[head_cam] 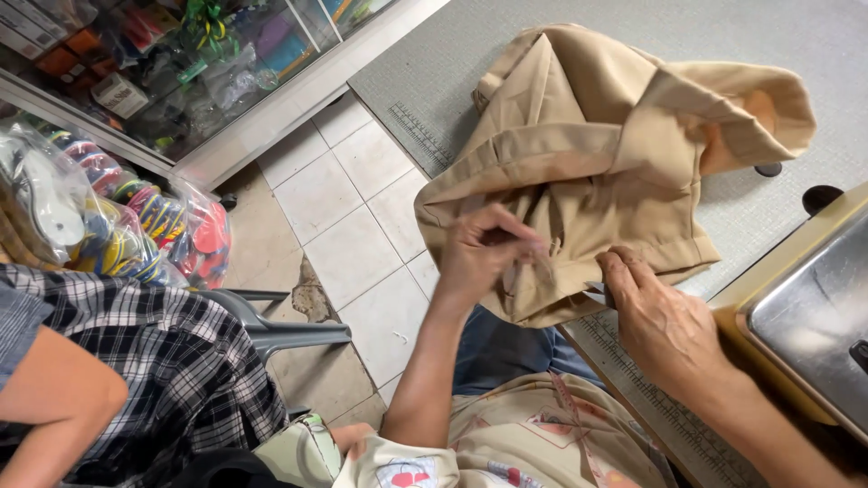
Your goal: Removing loose threads from a pair of tan shorts using thread nippers at a sewing workstation.
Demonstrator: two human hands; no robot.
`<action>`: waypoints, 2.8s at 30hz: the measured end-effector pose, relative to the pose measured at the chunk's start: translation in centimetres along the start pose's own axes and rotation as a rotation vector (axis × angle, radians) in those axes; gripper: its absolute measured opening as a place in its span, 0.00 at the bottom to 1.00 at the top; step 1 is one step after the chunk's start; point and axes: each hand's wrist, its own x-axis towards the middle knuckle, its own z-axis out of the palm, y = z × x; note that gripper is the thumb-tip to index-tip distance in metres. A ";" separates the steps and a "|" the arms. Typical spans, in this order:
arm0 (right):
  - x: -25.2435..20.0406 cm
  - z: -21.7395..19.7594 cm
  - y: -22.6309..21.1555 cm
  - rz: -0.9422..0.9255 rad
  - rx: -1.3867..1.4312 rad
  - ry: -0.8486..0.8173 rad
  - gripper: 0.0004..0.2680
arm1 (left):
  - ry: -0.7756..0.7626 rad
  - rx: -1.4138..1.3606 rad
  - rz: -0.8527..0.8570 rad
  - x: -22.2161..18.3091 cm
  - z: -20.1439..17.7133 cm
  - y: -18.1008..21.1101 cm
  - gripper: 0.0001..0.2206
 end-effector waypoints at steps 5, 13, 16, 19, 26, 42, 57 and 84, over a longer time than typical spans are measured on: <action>-0.1 -0.5 -0.6 0.032 -0.013 -0.164 0.25 | 0.352 -0.144 0.050 -0.4 -6.8 0.0 0.06; -0.8 1.7 0.3 -0.064 -0.186 -0.169 0.26 | 0.978 0.459 0.190 -2.6 -14.6 0.7 0.02; -1.1 -0.5 -0.6 0.009 -0.054 -0.169 0.26 | 0.942 0.829 0.162 -3.3 -14.7 0.3 0.07; -1.6 -0.9 -0.6 0.018 -0.006 0.044 0.25 | 0.650 0.682 0.053 -2.6 -10.1 1.2 0.15; -0.9 1.1 0.5 0.038 -0.123 0.080 0.15 | -0.365 0.678 0.175 -1.8 0.3 0.0 0.08; -0.6 5.6 0.3 -0.099 -0.351 0.289 0.16 | 0.820 1.349 0.415 2.0 -9.2 2.4 0.25; -1.2 0.6 -0.3 -0.055 0.017 -0.045 0.16 | -0.232 0.989 0.501 11.4 7.7 4.5 0.14; -4.0 1.1 -2.6 -0.337 0.038 0.403 0.16 | 0.267 0.809 0.083 -1.3 -4.3 4.5 0.14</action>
